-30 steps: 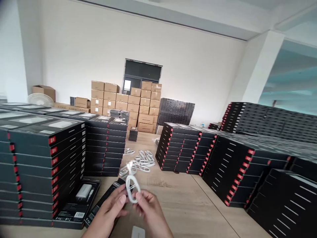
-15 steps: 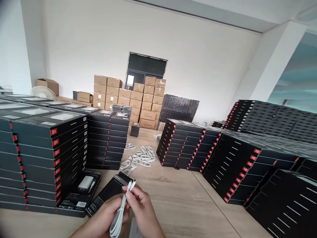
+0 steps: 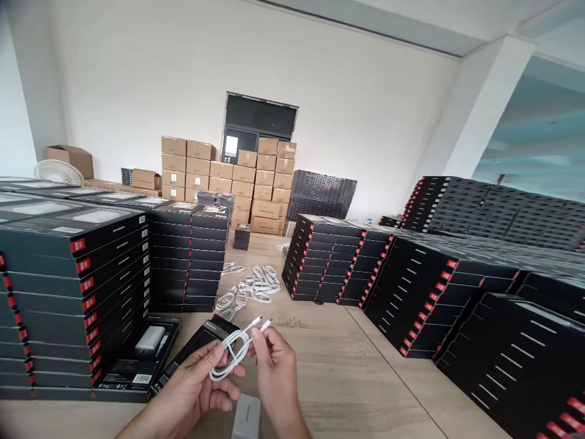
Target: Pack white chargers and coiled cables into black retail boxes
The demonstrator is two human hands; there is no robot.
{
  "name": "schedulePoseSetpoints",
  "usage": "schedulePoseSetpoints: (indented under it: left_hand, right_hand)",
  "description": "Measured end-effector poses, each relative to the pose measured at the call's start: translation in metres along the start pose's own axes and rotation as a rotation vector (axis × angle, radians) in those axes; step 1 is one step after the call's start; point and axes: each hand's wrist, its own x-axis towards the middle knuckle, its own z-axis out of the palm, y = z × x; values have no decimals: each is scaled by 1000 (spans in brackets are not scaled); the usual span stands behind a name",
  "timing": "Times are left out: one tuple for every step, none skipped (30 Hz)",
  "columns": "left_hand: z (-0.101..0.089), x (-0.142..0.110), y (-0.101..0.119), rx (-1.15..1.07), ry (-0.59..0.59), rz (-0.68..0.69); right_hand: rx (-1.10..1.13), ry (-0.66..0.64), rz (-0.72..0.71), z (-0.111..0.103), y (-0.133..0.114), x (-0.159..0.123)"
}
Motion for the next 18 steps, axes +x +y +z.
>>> schedulePoseSetpoints:
  left_hand:
    - [0,0,0,-16,-18,-3]
    - [0,0,-1,-29,-36,-11]
    - [-1,0,-1,-39,-52,-20]
    - [-1,-1,-1,-48,-67,-28]
    - [-1,-1,-1,-56,-79,-33]
    - [-1,0,-1,-61,-87,-33]
    - [-2,0,-2,-64,-90,-26]
    - [-2,1,-2,-64,-88,-14]
    - [-3,2,-3,-56,-78,3]
    - [-5,3,-4,-38,-63,19]
    - [-6,4,-5,-7,-40,37]
    - [-8,6,-6,37,-14,56]
    - [-9,7,-7,94,13,73]
    - [-10,9,-8,158,38,85]
    - [-11,10,-9,218,57,91]
    - [-12,10,-11,271,68,92]
    - [-13,10,-11,319,72,90]
    - [-13,10,-12,369,68,85]
  right_hand:
    - [25,11,0,0,0,0]
    - [56,17,6,0,0,1]
    - [89,21,17,0,1,1]
    - [121,25,32,0,2,2]
    - [149,31,50,-1,3,2]
    - [175,35,68,-1,4,3]
    - [199,37,83,-1,6,4]
    - [217,31,98,-1,9,5]
    - [223,15,112,-2,12,6]
    - [213,-1,120,-3,14,7]
    - [182,-1,115,-4,17,9]
    - [127,24,88,-5,19,10]
    - [46,65,36,-7,20,11]
    - [-58,103,-43,-10,21,12]
    - [-176,119,-143,-12,21,13]
    - [-302,96,-255,-15,20,13]
    - [-425,34,-363,-17,18,13]
    - [-534,-51,-456,-19,16,13]
